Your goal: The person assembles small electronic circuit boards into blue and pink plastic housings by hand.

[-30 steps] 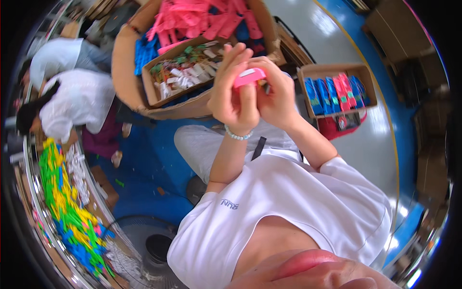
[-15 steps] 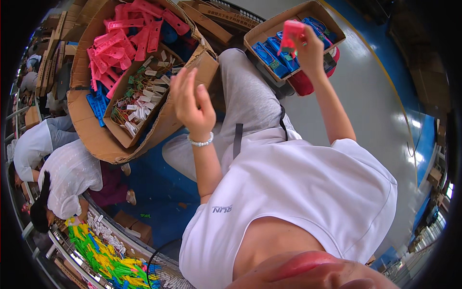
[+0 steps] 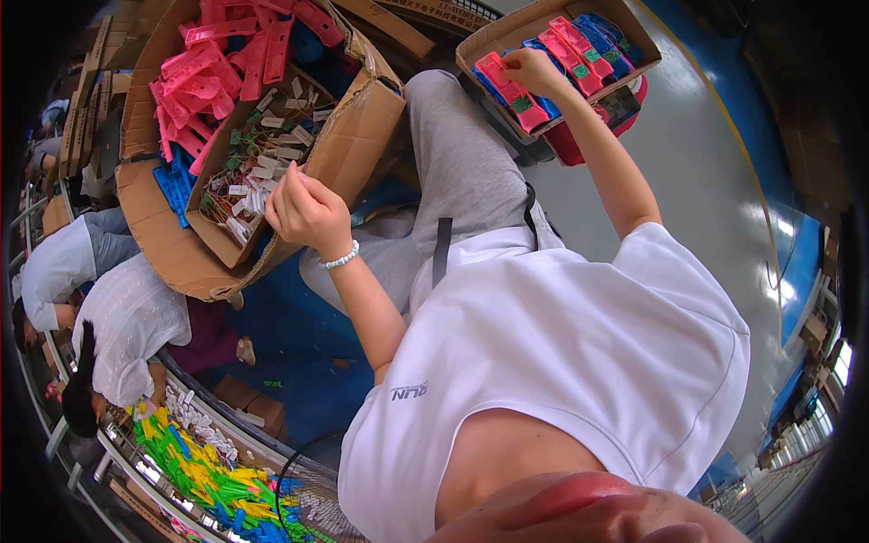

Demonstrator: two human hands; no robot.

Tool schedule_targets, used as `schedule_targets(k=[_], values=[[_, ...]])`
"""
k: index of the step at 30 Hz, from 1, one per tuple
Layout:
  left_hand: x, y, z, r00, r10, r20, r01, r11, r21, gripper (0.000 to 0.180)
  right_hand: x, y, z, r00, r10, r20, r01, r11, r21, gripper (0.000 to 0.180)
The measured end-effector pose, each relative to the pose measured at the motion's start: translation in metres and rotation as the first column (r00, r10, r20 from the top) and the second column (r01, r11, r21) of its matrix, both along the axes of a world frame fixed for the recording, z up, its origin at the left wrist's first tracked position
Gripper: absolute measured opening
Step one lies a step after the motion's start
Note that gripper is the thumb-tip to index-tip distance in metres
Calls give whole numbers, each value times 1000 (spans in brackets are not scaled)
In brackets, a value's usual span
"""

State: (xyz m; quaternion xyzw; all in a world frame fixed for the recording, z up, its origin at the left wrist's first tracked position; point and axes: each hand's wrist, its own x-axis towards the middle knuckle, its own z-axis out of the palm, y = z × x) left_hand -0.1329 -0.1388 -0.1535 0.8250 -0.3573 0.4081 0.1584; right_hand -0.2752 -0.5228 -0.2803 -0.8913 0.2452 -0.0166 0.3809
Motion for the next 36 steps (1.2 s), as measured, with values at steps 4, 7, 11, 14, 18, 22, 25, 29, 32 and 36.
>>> schedule_targets(k=[4,7,11,14,18,22,25,29,32,36], values=[[-3,4,1,999,15,-31,-14,999,30,17,7,18,-3,995,-99,18,99,995,14,26],[-4,-2,3,1000,-24,4,24,1000,1,18,3,23,-1,985,-156,78,162,985,-65,26],[-4,-2,1,1000,30,-7,-30,999,25,17,-7,27,11,987,-158,30,158,988,3,25],[-4,-1,0,1000,25,12,-25,999,22,17,-24,22,14,937,-208,279,226,974,-32,25],[-3,2,1,999,33,33,-34,999,39,18,-69,-16,21,798,-471,375,543,832,-111,23],[0,-3,-3,999,26,38,-28,999,32,19,-112,-70,-2,833,-493,250,537,830,-151,26],[1,-3,-3,997,37,62,-39,999,31,19,-109,-79,-14,916,-387,102,400,869,-293,29],[1,-4,-3,997,29,71,-31,999,33,19,-105,-82,-19,932,-360,33,356,895,-269,28],[1,-3,-3,997,23,79,-26,999,33,19,-110,-80,-7,936,-351,-15,344,925,-164,28],[4,-3,-4,995,33,93,-37,999,40,19,-132,-80,13,994,-105,-35,97,977,-189,30]])
